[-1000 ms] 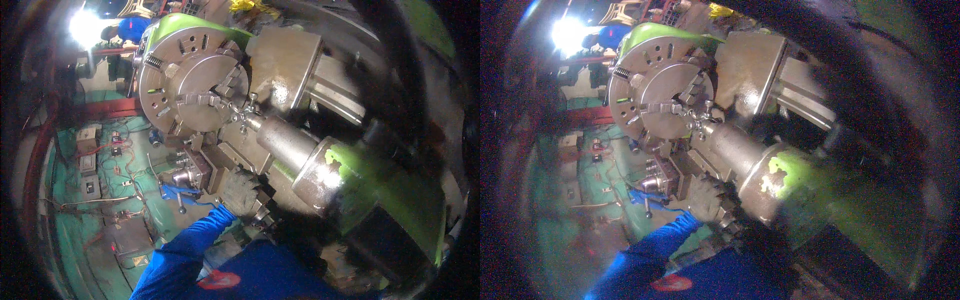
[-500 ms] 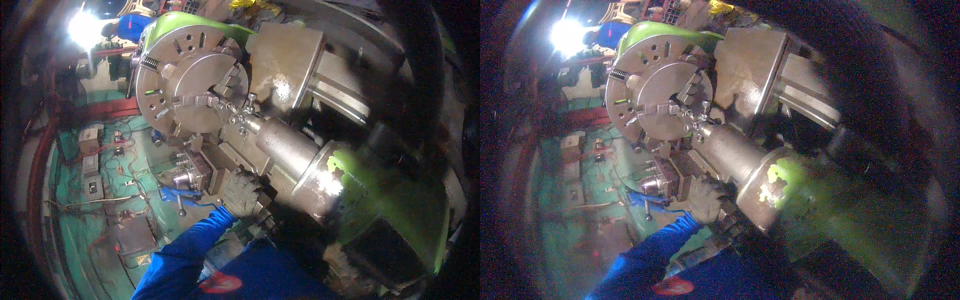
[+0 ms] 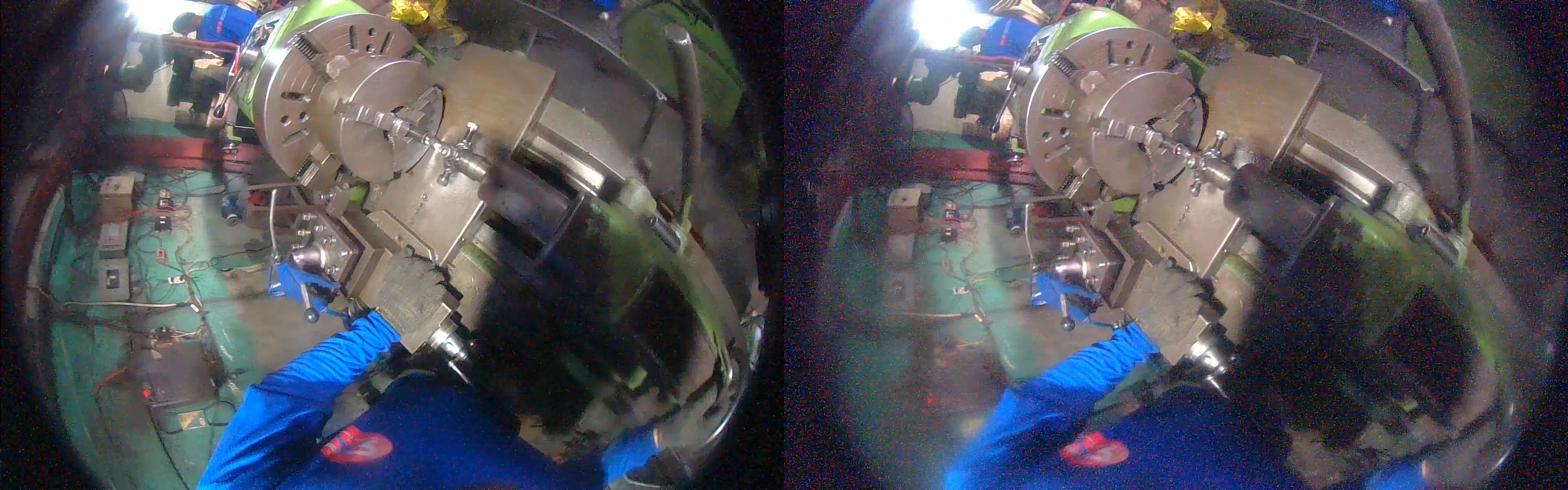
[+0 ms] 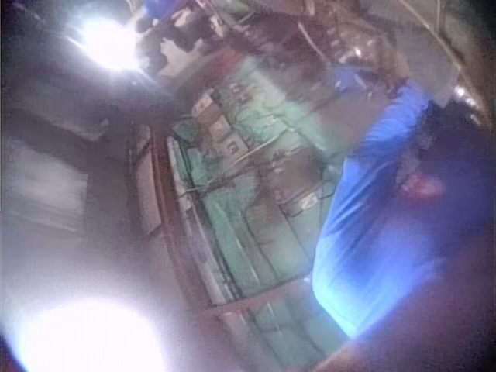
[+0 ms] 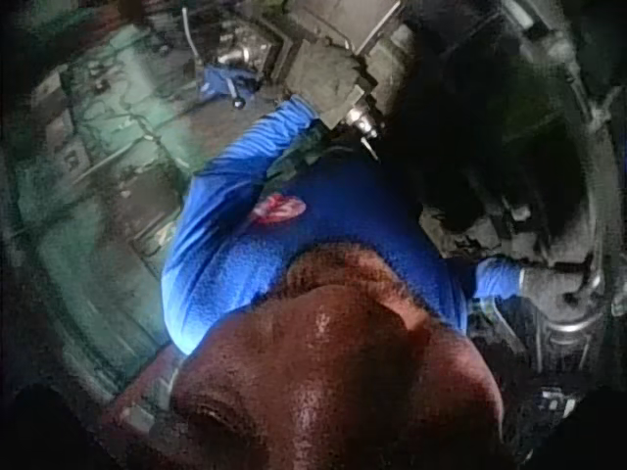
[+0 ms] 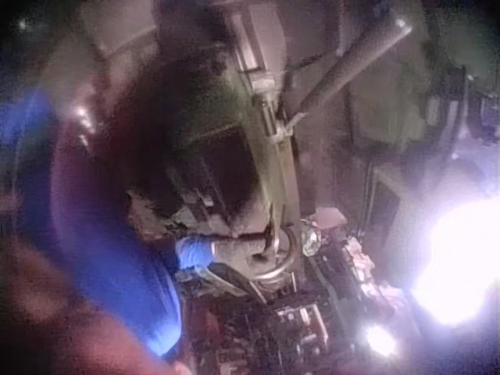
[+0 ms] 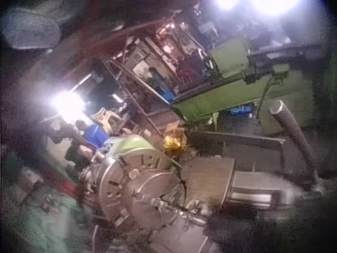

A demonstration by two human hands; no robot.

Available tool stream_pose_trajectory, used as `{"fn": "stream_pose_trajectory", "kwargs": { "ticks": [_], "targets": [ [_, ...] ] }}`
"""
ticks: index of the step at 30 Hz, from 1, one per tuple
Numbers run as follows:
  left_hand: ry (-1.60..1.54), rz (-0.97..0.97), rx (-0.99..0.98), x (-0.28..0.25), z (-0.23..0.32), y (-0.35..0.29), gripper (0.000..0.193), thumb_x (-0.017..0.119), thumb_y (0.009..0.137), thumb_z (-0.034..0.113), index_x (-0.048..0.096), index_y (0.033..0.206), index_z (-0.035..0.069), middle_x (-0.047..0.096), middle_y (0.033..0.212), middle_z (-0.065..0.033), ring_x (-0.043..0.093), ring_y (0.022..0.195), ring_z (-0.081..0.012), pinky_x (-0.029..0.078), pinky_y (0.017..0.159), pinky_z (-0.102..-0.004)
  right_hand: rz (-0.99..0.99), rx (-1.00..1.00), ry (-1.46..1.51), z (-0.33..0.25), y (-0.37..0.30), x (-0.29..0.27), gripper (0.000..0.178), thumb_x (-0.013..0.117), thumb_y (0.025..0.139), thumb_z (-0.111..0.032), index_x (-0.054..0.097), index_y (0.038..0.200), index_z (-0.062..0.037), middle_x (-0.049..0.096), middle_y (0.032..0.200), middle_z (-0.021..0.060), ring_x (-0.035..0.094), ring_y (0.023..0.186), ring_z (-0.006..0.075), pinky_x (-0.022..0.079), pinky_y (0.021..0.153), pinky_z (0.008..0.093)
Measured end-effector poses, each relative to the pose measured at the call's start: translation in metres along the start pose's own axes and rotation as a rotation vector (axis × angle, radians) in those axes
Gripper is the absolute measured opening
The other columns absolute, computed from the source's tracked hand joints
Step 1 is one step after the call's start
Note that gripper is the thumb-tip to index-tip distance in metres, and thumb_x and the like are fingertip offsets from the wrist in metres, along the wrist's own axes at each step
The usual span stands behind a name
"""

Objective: The person operates a metal lathe, using a pneumatic tool to adjust the chuck and workpiece. They repeatedly engage the tool and manipulate the machine's controls while the workpiece rotates.

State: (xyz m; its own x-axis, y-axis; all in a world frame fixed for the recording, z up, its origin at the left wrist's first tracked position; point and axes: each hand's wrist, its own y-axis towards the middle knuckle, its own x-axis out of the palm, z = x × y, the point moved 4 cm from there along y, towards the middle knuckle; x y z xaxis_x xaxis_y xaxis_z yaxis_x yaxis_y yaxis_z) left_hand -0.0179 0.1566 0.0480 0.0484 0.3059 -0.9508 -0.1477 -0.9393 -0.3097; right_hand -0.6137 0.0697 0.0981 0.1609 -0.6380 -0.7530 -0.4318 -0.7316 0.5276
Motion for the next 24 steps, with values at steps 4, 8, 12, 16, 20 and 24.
{"fn": "stream_pose_trajectory", "kwargs": {
  "ticks": [4,8,12,16,20,24],
  "targets": [
    [-0.180,-0.083,-0.212,-0.010,-0.012,-0.006,0.031,0.074,0.077,0.039,0.076,0.094,0.012,0.073,0.101,-0.0109,0.065,0.103,-0.0355,0.046,0.103,-0.0566,-0.060,-0.124,0.047,-0.029,0.005,0.007,0.046,0.063,0.102,-0.035,0.071,0.127,0.0027,0.069,0.135,0.0194,0.065,0.122,0.0330,0.048,0.108,0.0410],
    [0.477,0.173,-0.033,0.056,-0.009,-0.003,0.023,0.068,0.086,0.031,0.078,0.082,0.011,0.076,0.090,-0.0132,0.070,0.096,-0.0364,0.048,0.086,-0.0574,0.013,-0.249,0.032,-0.056,0.005,-0.003,0.045,0.055,0.101,-0.034,0.074,0.123,0.0005,0.069,0.133,0.0220,0.064,0.124,0.0367,0.047,0.109,0.0463],
    [0.024,0.221,0.037,-0.022,-0.002,-0.019,0.022,0.066,0.087,0.027,0.081,0.078,0.014,0.078,0.083,-0.0104,0.075,0.081,-0.0273,0.051,0.076,-0.0507,0.046,-0.142,-0.071,-0.049,0.006,-0.011,0.041,0.055,0.096,-0.022,0.072,0.125,0.0002,0.070,0.129,0.0207,0.063,0.123,0.0358,0.047,0.108,0.0459],
    [-0.080,0.372,-0.057,-0.023,-0.021,-0.040,0.028,0.061,0.092,0.032,0.081,0.081,0.015,0.079,0.087,-0.0076,0.074,0.086,-0.0264,0.049,0.083,-0.0480,0.221,-0.236,0.363,-0.185,-0.058,-0.075,0.042,0.054,0.098,-0.017,0.067,0.134,0.0004,0.068,0.134,0.0214,0.061,0.127,0.0347,0.043,0.113,0.0435],
    [-0.178,0.169,0.059,-0.016,-0.019,-0.042,0.036,0.054,0.100,0.037,0.078,0.100,0.011,0.077,0.098,-0.0114,0.070,0.103,-0.0289,0.044,0.101,-0.0511,-0.036,-0.073,0.066,-0.095,-0.172,-0.042,0.042,0.051,0.110,-0.023,0.060,0.142,0.0038,0.064,0.141,0.0202,0.061,0.126,0.0325,0.044,0.111,0.0408],
    [-0.305,0.377,0.116,0.019,-0.031,-0.055,0.042,0.055,0.100,0.043,0.066,0.126,0.011,0.067,0.127,-0.0119,0.054,0.130,-0.0292,0.030,0.120,-0.0523,-0.541,0.132,0.476,-0.098,-0.287,-0.036,0.050,0.052,0.111,-0.023,0.050,0.153,0.0044,0.062,0.143,0.0176,0.060,0.119,0.0239,0.047,0.106,0.0378]
  ]
}}
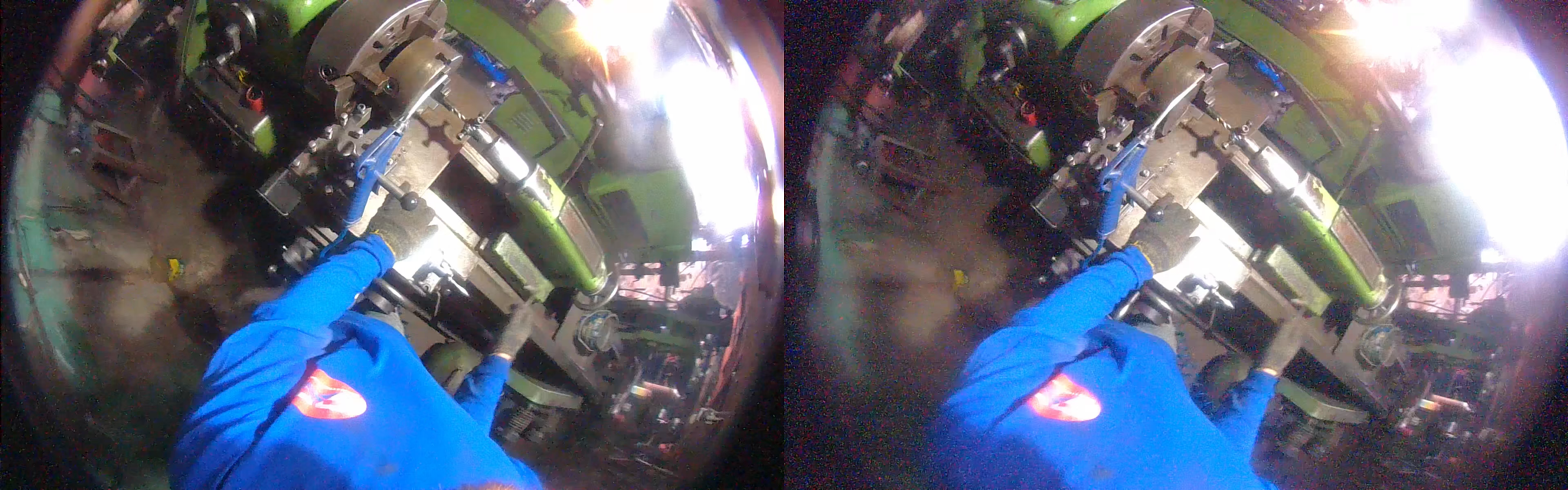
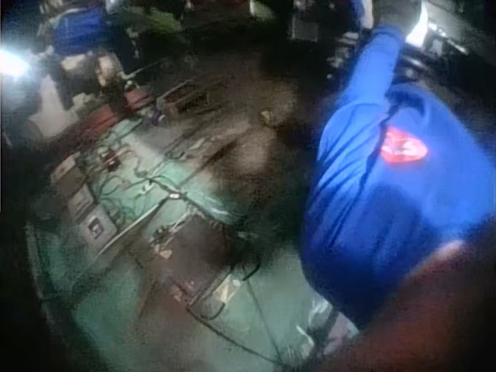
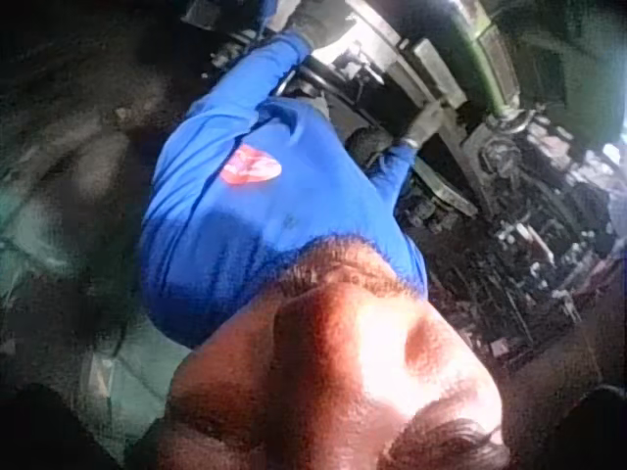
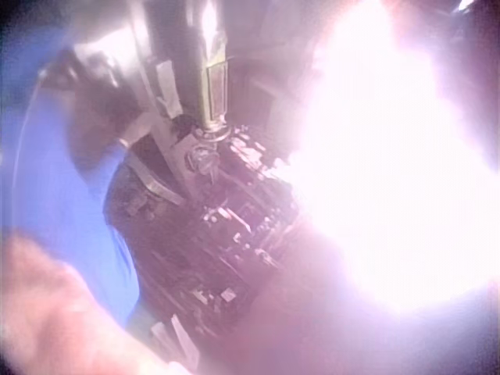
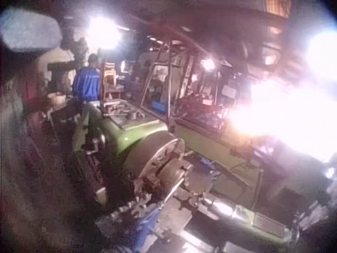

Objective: The person operates a metal lathe, using a pneumatic tool to adjust the chuck and workpiece. They repeatedly engage the tool and manipulate the machine's controls while the workpiece rotates.

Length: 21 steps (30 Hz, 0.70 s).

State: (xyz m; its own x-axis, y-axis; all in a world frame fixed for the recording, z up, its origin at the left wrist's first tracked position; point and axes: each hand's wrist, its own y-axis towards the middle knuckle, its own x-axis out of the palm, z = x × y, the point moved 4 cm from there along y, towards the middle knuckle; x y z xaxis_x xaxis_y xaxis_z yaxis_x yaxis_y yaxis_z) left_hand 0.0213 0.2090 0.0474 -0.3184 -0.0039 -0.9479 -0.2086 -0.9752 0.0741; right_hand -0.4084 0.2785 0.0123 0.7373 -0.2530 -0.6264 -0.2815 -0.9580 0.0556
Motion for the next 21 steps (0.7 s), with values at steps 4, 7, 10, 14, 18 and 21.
{"fn": "stream_pose_trajectory", "kwargs": {
  "ticks": [4,7,10,14,18,21],
  "targets": [
    [-0.101,0.066,-0.049,-0.008,-0.006,-0.017,0.042,0.060,0.095,0.044,0.064,0.125,0.015,0.056,0.137,-0.0138,0.048,0.134,-0.0332,0.032,0.118,-0.0553,-0.083,0.110,-0.087,-0.019,-0.051,0.006,0.034,0.067,0.102,-0.029,0.070,0.117,0.0012,0.073,0.101,0.0120,0.063,0.092,0.0207,0.051,0.086,0.0384],
    [-0.083,-0.017,-0.102,-0.033,-0.005,-0.022,0.042,0.063,0.093,0.044,0.065,0.124,0.015,0.057,0.136,-0.0156,0.049,0.133,-0.0369,0.034,0.116,-0.0560,-0.075,-0.121,-0.236,-0.073,-0.047,0.007,0.034,0.068,0.101,-0.030,0.070,0.111,0.0027,0.071,0.094,0.0098,0.062,0.088,0.0201,0.051,0.082,0.0380],
    [-0.036,0.112,-0.065,-0.023,-0.011,-0.021,0.040,0.065,0.092,0.045,0.067,0.119,0.016,0.061,0.131,-0.0166,0.051,0.130,-0.0410,0.036,0.113,-0.0584,-0.137,-0.125,-0.169,-0.140,-0.027,0.021,0.034,0.067,0.102,-0.030,0.070,0.112,0.0022,0.070,0.092,0.0083,0.061,0.086,0.0190,0.051,0.079,0.0365],
    [-0.038,0.130,-0.067,-0.019,-0.007,-0.020,0.041,0.064,0.093,0.047,0.068,0.118,0.015,0.063,0.129,-0.0179,0.053,0.129,-0.0419,0.037,0.112,-0.0602,-0.193,-0.136,-0.044,-0.201,0.014,0.050,0.031,0.065,0.103,-0.030,0.072,0.114,-0.0009,0.067,0.090,0.0047,0.060,0.083,0.0164,0.050,0.075,0.0332],
    [-0.070,0.199,-0.115,-0.019,-0.012,-0.023,0.040,0.064,0.092,0.045,0.068,0.120,0.016,0.065,0.127,-0.0190,0.053,0.130,-0.0425,0.037,0.112,-0.0596,-0.290,-0.223,0.024,-0.290,0.045,0.100,0.031,0.062,0.104,-0.030,0.073,0.117,-0.0043,0.069,0.093,0.0047,0.063,0.087,0.0178,0.052,0.078,0.0362],
    [-0.162,0.094,-0.078,-0.014,-0.009,-0.017,0.045,0.065,0.091,0.045,0.067,0.124,0.014,0.067,0.126,-0.0198,0.052,0.132,-0.0419,0.035,0.114,-0.0595,-0.270,-0.720,-0.068,-0.299,0.099,0.126,0.030,0.061,0.104,-0.028,0.072,0.117,-0.0033,0.073,0.095,0.0076,0.066,0.087,0.0198,0.053,0.080,0.0378]
  ]
}}
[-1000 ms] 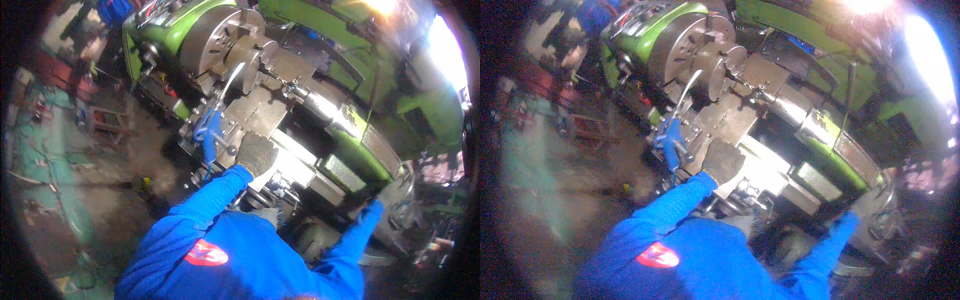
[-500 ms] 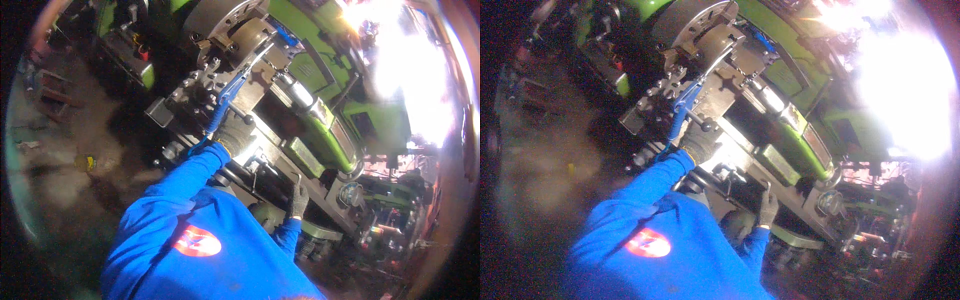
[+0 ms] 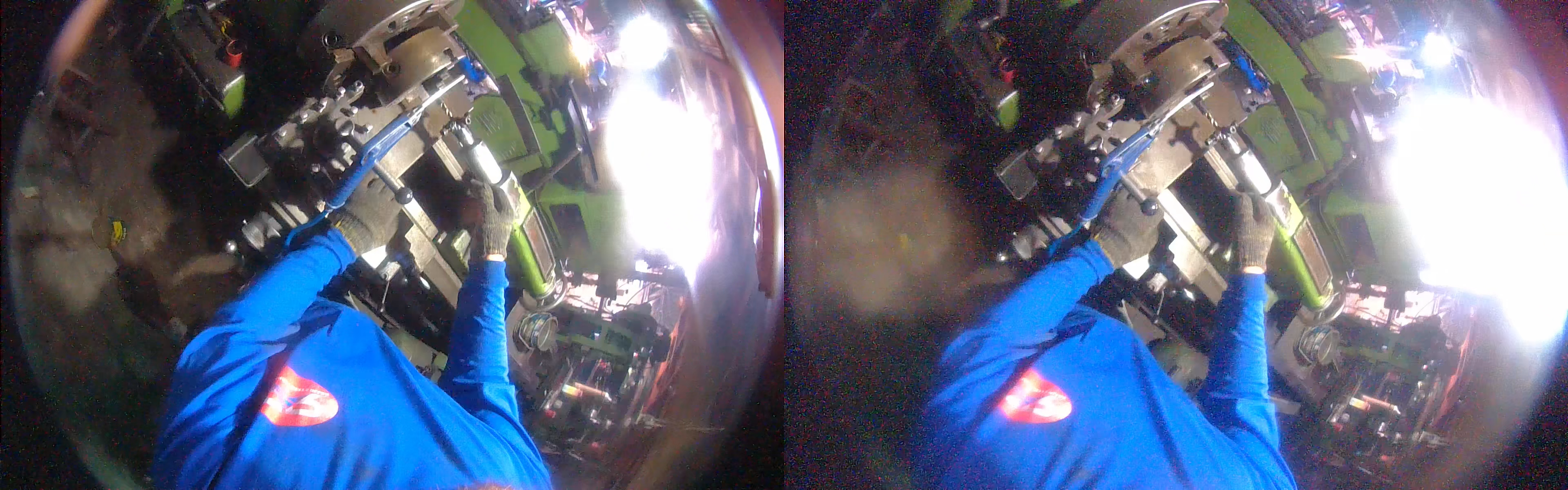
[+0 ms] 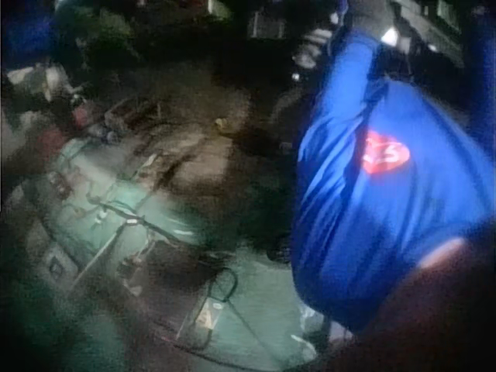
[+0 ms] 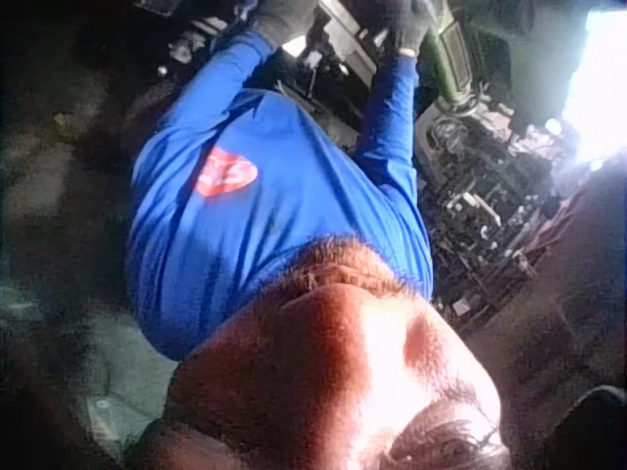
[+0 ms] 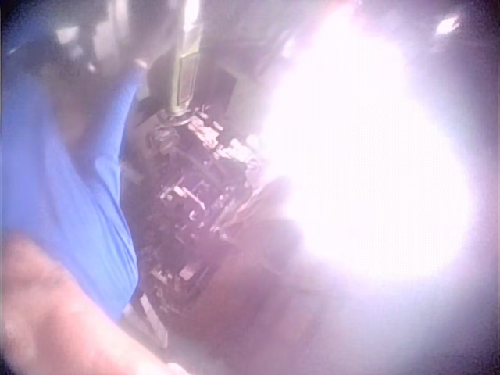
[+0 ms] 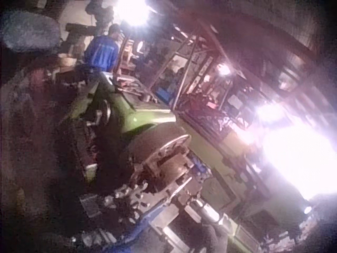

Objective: The person operates a metal lathe, using a pneumatic tool to adjust the chuck and workpiece. They repeatedly engage the tool and manipulate the machine's controls while the workpiece rotates.

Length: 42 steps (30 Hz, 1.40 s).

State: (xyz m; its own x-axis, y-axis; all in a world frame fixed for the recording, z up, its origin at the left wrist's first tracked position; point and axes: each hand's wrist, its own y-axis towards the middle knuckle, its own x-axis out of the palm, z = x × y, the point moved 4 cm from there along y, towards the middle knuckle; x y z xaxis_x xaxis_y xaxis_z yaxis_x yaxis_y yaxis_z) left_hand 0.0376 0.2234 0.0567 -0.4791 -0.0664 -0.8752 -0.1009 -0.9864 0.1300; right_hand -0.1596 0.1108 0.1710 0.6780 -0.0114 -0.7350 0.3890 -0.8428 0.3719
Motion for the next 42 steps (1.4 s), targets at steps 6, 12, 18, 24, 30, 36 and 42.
{"fn": "stream_pose_trajectory", "kwargs": {
  "ticks": [6,12,18,24,30,36,42],
  "targets": [
    [0.089,0.055,-0.009,-0.018,0.002,-0.029,0.048,0.064,0.093,0.037,0.064,0.132,0.009,0.060,0.139,-0.0156,0.048,0.134,-0.0345,0.035,0.114,-0.0552,-0.075,0.382,0.045,0.015,0.092,0.049,0.028,0.064,0.101,-0.029,0.071,0.118,-0.0076,0.076,0.107,0.0181,0.073,0.100,0.0309,0.054,0.090,0.0390],
    [-0.051,0.043,-0.021,-0.012,0.002,-0.027,0.051,0.059,0.096,0.035,0.060,0.138,0.006,0.056,0.146,-0.0210,0.042,0.143,-0.0400,0.029,0.121,-0.0588,-0.281,0.026,-0.411,0.090,0.163,0.079,0.049,0.084,0.074,-0.020,0.072,0.122,-0.0136,0.071,0.123,0.0107,0.068,0.114,0.0352,0.055,0.101,0.0422],
    [0.004,0.078,-0.053,-0.012,-0.001,-0.027,0.046,0.055,0.096,0.032,0.066,0.129,0.002,0.058,0.142,-0.0212,0.047,0.138,-0.0401,0.030,0.122,-0.0549,-0.632,-0.234,-0.867,0.045,0.185,0.083,0.055,0.089,0.068,-0.028,0.074,0.119,-0.0140,0.071,0.120,0.0127,0.067,0.116,0.0363,0.056,0.099,0.0441],
    [0.067,0.112,-0.045,-0.012,0.001,-0.026,0.041,0.059,0.091,0.031,0.069,0.122,0.005,0.062,0.131,-0.0183,0.050,0.133,-0.0370,0.034,0.119,-0.0537,-0.531,0.076,-0.716,0.043,0.187,0.089,0.037,0.085,0.079,-0.032,0.078,0.107,-0.0088,0.077,0.103,0.0163,0.075,0.098,0.0321,0.058,0.085,0.0438],
    [0.110,0.109,-0.017,-0.002,-0.001,-0.026,0.041,0.062,0.088,0.027,0.067,0.124,0.006,0.059,0.132,-0.0151,0.049,0.133,-0.0341,0.037,0.117,-0.0502,-0.511,0.241,-0.708,0.046,0.195,0.096,0.043,0.088,0.076,-0.044,0.080,0.092,-0.0051,0.077,0.080,0.0133,0.078,0.077,0.0260,0.059,0.075,0.0428],
    [0.108,0.099,-0.034,0.014,-0.007,-0.024,0.042,0.061,0.090,0.024,0.067,0.128,0.008,0.059,0.132,-0.0141,0.049,0.134,-0.0330,0.038,0.118,-0.0485,-0.565,0.143,-0.786,0.038,0.199,0.097,0.046,0.089,0.073,-0.043,0.081,0.095,-0.0041,0.078,0.087,0.0113,0.078,0.082,0.0276,0.060,0.076,0.0417],
    [-0.029,0.127,-0.178,0.053,-0.024,-0.017,0.047,0.060,0.094,0.025,0.062,0.138,0.010,0.054,0.144,-0.0151,0.045,0.142,-0.0362,0.040,0.119,-0.0504,-0.701,0.357,-0.671,0.045,0.206,0.104,0.054,0.086,0.073,-0.050,0.080,0.113,-0.0146,0.074,0.124,0.0177,0.072,0.114,0.0357,0.057,0.094,0.0443]
  ]
}}
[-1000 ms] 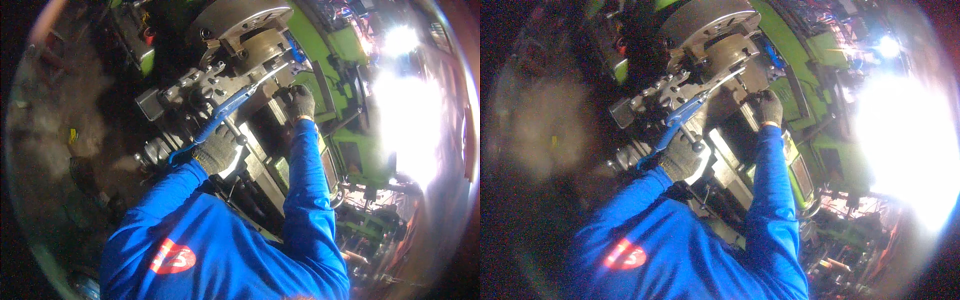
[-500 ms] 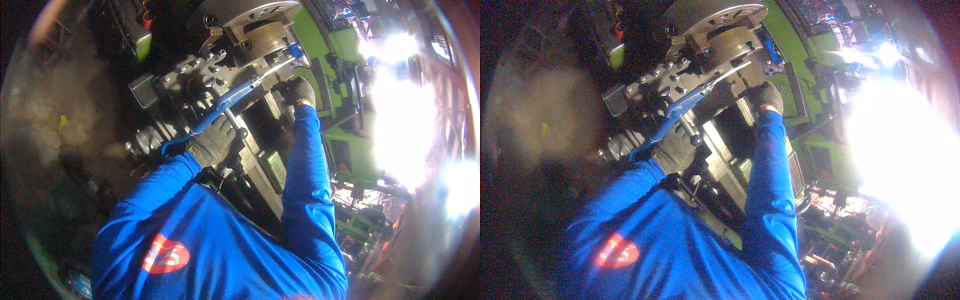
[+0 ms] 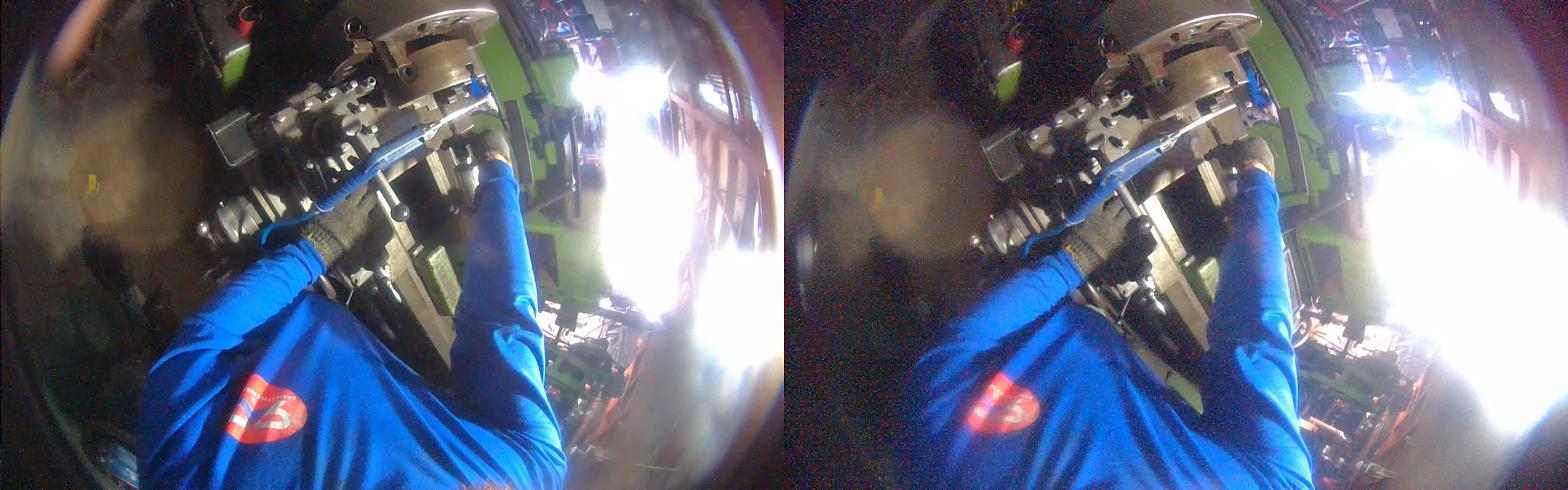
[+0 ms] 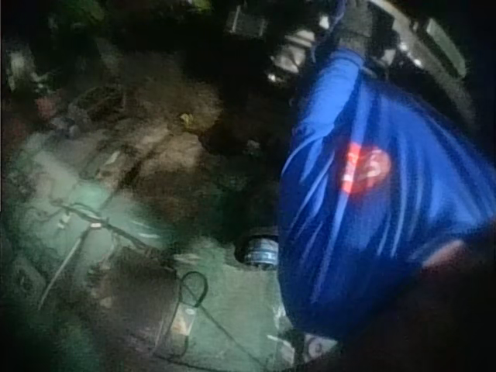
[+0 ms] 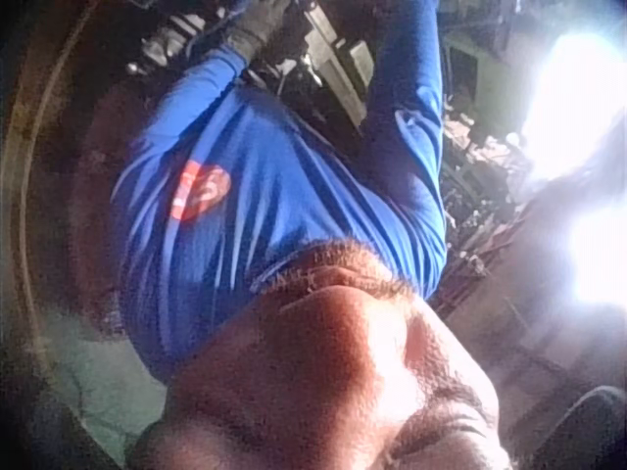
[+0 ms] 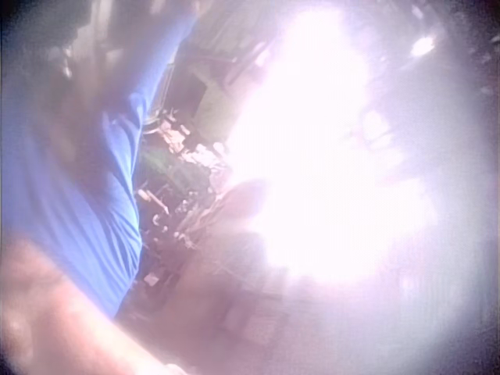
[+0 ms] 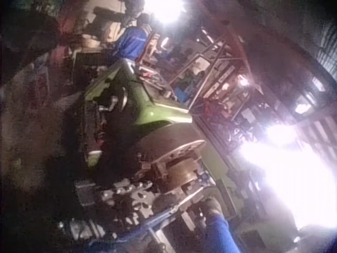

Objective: The person operates a metal lathe, using a pneumatic tool to adjust the chuck and workpiece. They repeatedly engage the tool and manipulate the machine's controls while the workpiece rotates.

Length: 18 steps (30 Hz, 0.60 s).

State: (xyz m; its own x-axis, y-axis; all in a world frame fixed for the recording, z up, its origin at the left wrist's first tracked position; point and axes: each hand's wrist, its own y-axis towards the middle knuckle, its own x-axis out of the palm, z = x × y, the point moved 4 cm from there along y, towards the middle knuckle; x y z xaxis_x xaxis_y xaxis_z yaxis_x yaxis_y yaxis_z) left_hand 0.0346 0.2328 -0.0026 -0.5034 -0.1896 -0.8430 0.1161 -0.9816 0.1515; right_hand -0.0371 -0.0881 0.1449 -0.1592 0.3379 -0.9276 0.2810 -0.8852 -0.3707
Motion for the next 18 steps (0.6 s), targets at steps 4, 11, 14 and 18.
{"fn": "stream_pose_trajectory", "kwargs": {
  "ticks": [4,11,14,18],
  "targets": [
    [0.003,0.145,-0.011,0.029,-0.012,0.000,0.041,0.062,0.092,0.031,0.068,0.128,0.011,0.058,0.141,-0.0165,0.048,0.137,-0.0367,0.035,0.121,-0.0500,0.252,0.155,-0.067,-0.004,-0.010,0.000,0.060,0.093,0.064,-0.046,0.081,0.108,-0.0077,0.079,0.103,0.0160,0.077,0.096,0.0327,0.060,0.084,0.0480],
    [0.148,0.030,0.112,-0.005,0.006,-0.001,0.045,0.059,0.093,0.023,0.065,0.135,0.009,0.059,0.138,-0.0117,0.050,0.136,-0.0349,0.044,0.114,-0.0512,-0.010,-0.105,-0.296,-0.013,-0.026,-0.005,0.046,0.069,0.091,-0.055,0.078,0.120,-0.0215,0.074,0.125,0.0135,0.070,0.116,0.0361,0.056,0.099,0.0474],
    [0.172,0.090,0.162,-0.005,0.012,0.000,0.026,0.057,0.094,0.023,0.073,0.113,0.015,0.067,0.124,-0.0048,0.054,0.128,-0.0290,0.037,0.117,-0.0533,0.071,-0.323,-0.453,-0.003,-0.029,-0.002,0.043,0.065,0.092,-0.061,0.078,0.119,-0.0299,0.073,0.125,0.0096,0.070,0.116,0.0333,0.057,0.098,0.0461],
    [0.270,0.048,0.169,-0.028,0.018,-0.004,0.029,0.056,0.095,0.026,0.072,0.118,0.017,0.066,0.127,-0.0048,0.053,0.131,-0.0273,0.033,0.120,-0.0541,0.101,-0.540,-0.714,-0.014,-0.033,0.006,0.043,0.084,0.079,-0.040,0.074,0.120,-0.0461,0.071,0.126,0.0041,0.068,0.116,0.0272,0.057,0.097,0.0427]
  ]
}}
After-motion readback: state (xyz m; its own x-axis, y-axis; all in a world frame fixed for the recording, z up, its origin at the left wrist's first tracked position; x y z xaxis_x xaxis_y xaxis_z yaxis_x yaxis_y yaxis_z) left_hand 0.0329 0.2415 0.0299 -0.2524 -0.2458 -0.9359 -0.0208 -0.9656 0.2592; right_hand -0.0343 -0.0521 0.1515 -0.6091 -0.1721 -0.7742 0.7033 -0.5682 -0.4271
